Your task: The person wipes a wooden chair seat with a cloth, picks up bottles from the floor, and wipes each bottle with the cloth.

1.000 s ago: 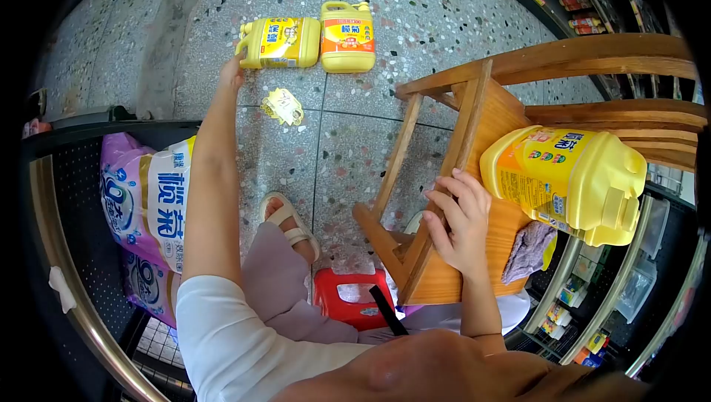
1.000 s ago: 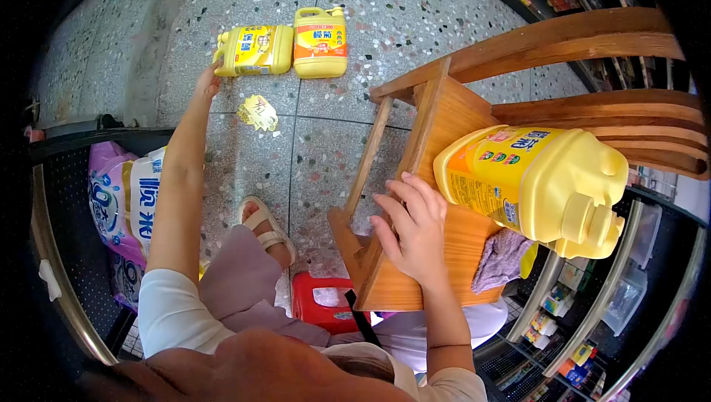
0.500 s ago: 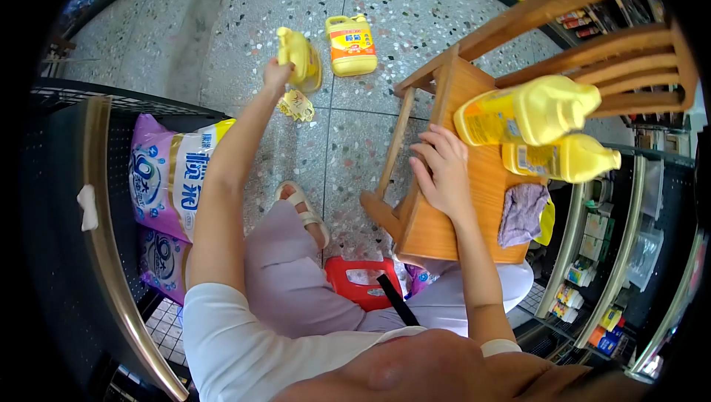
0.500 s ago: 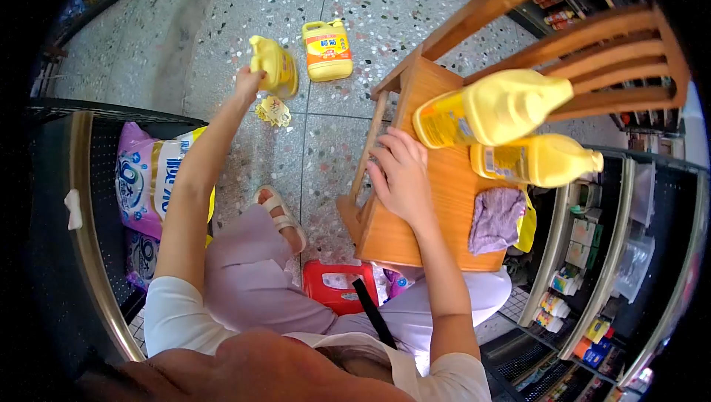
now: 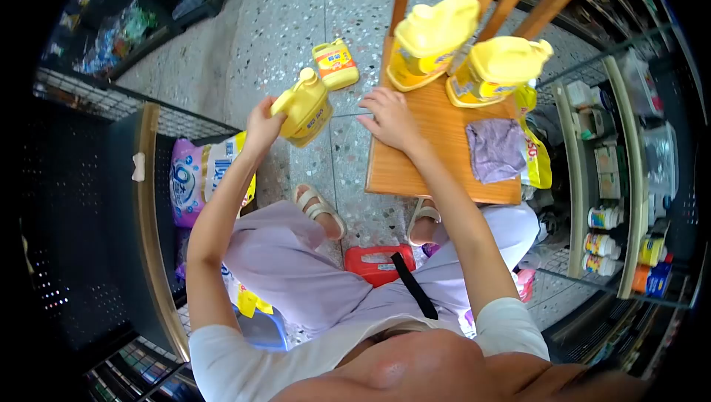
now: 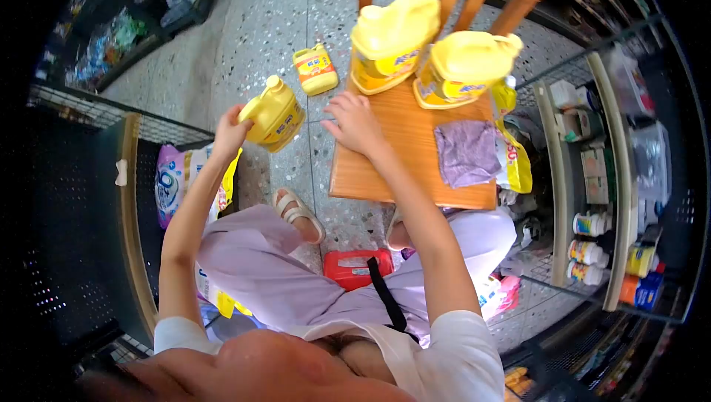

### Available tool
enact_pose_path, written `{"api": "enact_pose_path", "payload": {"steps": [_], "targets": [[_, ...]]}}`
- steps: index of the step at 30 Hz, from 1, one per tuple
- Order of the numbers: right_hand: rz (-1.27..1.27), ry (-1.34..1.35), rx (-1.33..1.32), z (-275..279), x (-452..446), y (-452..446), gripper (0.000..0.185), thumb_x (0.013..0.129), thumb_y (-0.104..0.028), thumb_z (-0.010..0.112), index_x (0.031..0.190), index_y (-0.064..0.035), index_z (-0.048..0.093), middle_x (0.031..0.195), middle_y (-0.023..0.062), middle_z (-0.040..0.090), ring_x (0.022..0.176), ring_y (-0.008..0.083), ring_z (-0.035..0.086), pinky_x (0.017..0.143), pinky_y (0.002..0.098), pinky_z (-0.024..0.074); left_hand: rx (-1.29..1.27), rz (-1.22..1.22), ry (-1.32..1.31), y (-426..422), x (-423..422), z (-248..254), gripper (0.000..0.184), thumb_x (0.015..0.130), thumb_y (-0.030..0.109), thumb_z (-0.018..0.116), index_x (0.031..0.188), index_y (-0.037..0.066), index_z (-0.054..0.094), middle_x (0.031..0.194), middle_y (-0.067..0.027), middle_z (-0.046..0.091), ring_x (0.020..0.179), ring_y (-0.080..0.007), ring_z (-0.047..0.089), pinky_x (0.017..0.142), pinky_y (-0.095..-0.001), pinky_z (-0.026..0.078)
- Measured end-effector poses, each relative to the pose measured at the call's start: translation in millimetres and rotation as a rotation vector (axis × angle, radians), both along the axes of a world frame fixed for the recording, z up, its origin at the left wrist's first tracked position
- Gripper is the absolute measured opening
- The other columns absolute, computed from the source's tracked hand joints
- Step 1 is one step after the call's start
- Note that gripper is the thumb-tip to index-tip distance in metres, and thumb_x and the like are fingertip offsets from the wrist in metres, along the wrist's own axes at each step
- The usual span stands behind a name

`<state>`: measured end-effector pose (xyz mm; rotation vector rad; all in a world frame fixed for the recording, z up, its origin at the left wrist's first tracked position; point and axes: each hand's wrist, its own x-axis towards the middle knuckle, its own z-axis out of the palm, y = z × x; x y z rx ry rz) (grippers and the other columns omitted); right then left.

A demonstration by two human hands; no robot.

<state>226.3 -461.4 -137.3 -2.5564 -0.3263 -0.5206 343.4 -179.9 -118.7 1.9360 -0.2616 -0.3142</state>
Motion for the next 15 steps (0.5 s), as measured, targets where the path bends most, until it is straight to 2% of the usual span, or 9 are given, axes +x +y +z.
{"api": "enact_pose_path", "payload": {"steps": [1, 2, 3, 5, 6, 8, 11, 12, 15], "targets": [[0.022, -0.03, 0.032, 1.2, -0.7, -0.6, 0.035, 0.084, -0.03, 0.067, 0.11, -0.0054, 0.065, 0.117, 0.0114, 0.061, 0.12, 0.0288, 0.049, 0.098, 0.0436, 0.0355, -0.028, -0.031, -0.038, -3.9, -16.8, 34.5, 0.024, 0.08, -0.001, 0.056, 0.104, 0.001, 0.061, 0.09, -0.0046, 0.063, 0.086, -0.0143, 0.06, 0.08, -0.0271, 0.046], [0.043, 0.011, 0.085, 7.8, -6.2, 1.0, 0.058, 0.081, -0.033, 0.071, 0.129, -0.0054, 0.053, 0.128, 0.014, 0.056, 0.124, 0.0307, 0.047, 0.101, 0.0443, 0.0355, -0.02, -0.067, -0.058, -5.4, -28.4, 61.1, 0.026, 0.08, -0.002, 0.055, 0.106, 0.0, 0.06, 0.093, -0.0043, 0.063, 0.089, -0.0135, 0.059, 0.082, -0.0262, 0.046], [0.043, -0.011, 0.171, 17.4, -15.7, 6.2, 0.067, 0.08, -0.033, 0.073, 0.134, -0.0045, 0.046, 0.132, 0.0161, 0.051, 0.127, 0.0323, 0.045, 0.104, 0.0448, 0.0346, -0.01, -0.102, -0.073, -7.0, -40.3, 85.3, 0.028, 0.08, -0.003, 0.055, 0.108, -0.001, 0.059, 0.095, -0.0041, 0.063, 0.091, -0.0127, 0.059, 0.084, -0.0252, 0.045], [0.056, -0.054, 0.338, 43.2, -37.3, 19.7, 0.087, 0.076, -0.032, 0.077, 0.145, -0.0027, 0.032, 0.142, 0.0203, 0.042, 0.132, 0.0353, 0.04, 0.108, 0.0457, 0.033, -0.029, -0.105, -0.062, -17.5, -66.6, 133.7, 0.024, 0.079, -0.003, 0.054, 0.102, 0.0, 0.06, 0.089, -0.0021, 0.062, 0.084, -0.0098, 0.058, 0.077, -0.0242, 0.045], [0.048, -0.077, 0.396, 55.7, -48.9, 25.9, 0.092, 0.075, -0.031, 0.078, 0.146, -0.0017, 0.026, 0.144, 0.022, 0.038, 0.133, 0.0366, 0.038, 0.11, 0.0457, 0.0316, -0.114, -0.16, -0.08, -24.3, -78.3, 152.7, 0.023, 0.079, -0.003, 0.054, 0.102, 0.0, 0.06, 0.089, -0.0016, 0.062, 0.084, -0.0087, 0.057, 0.076, -0.0233, 0.044], [0.039, -0.12, 0.512, 75.4, -72.2, 34.7, 0.105, 0.073, -0.029, 0.08, 0.15, 0.0004, 0.015, 0.149, 0.0254, 0.029, 0.137, 0.0393, 0.033, 0.113, 0.0457, 0.0287, -0.125, -0.214, -0.059, -41.8, -96.3, 178.5, 0.023, 0.08, -0.003, 0.054, 0.102, 0.0, 0.06, 0.09, -0.0016, 0.062, 0.085, -0.0089, 0.057, 0.076, -0.023, 0.044], [-0.183, -0.059, 0.504, 88.1, -100.1, 21.2, 0.107, 0.074, -0.026, 0.08, 0.15, 0.0014, 0.011, 0.15, 0.0266, 0.025, 0.138, 0.0412, 0.03, 0.114, 0.0449, 0.028, -0.156, -0.26, -0.014, -78.5, -121.6, 196.4, 0.024, 0.078, -0.003, 0.055, 0.102, 0.0, 0.06, 0.089, -0.0013, 0.063, 0.084, -0.0096, 0.058, 0.077, -0.0228, 0.044], [-0.184, -0.116, 0.546, 82.8, -108.1, 10.5, 0.104, 0.074, -0.03, 0.079, 0.15, -0.0001, 0.014, 0.15, 0.0251, 0.027, 0.137, 0.0412, 0.031, 0.113, 0.0459, 0.0269, -0.166, -0.28, 0.012, -91.6, -124.0, 193.5, 0.025, 0.077, -0.003, 0.055, 0.101, 0.0, 0.061, 0.088, -0.0008, 0.063, 0.085, -0.0096, 0.058, 0.079, -0.0223, 0.043], [-0.367, -0.079, 0.273, 73.2, -138.2, -28.1, 0.102, 0.075, -0.036, 0.078, 0.15, -0.0017, 0.018, 0.149, 0.024, 0.029, 0.138, 0.0406, 0.029, 0.113, 0.051, 0.0232, -0.134, -0.353, -0.012, -131.4, -129.8, 181.2, 0.026, 0.075, -0.002, 0.056, 0.1, 0.0, 0.062, 0.087, -0.0004, 0.064, 0.083, -0.01, 0.058, 0.077, -0.0227, 0.044]]}}
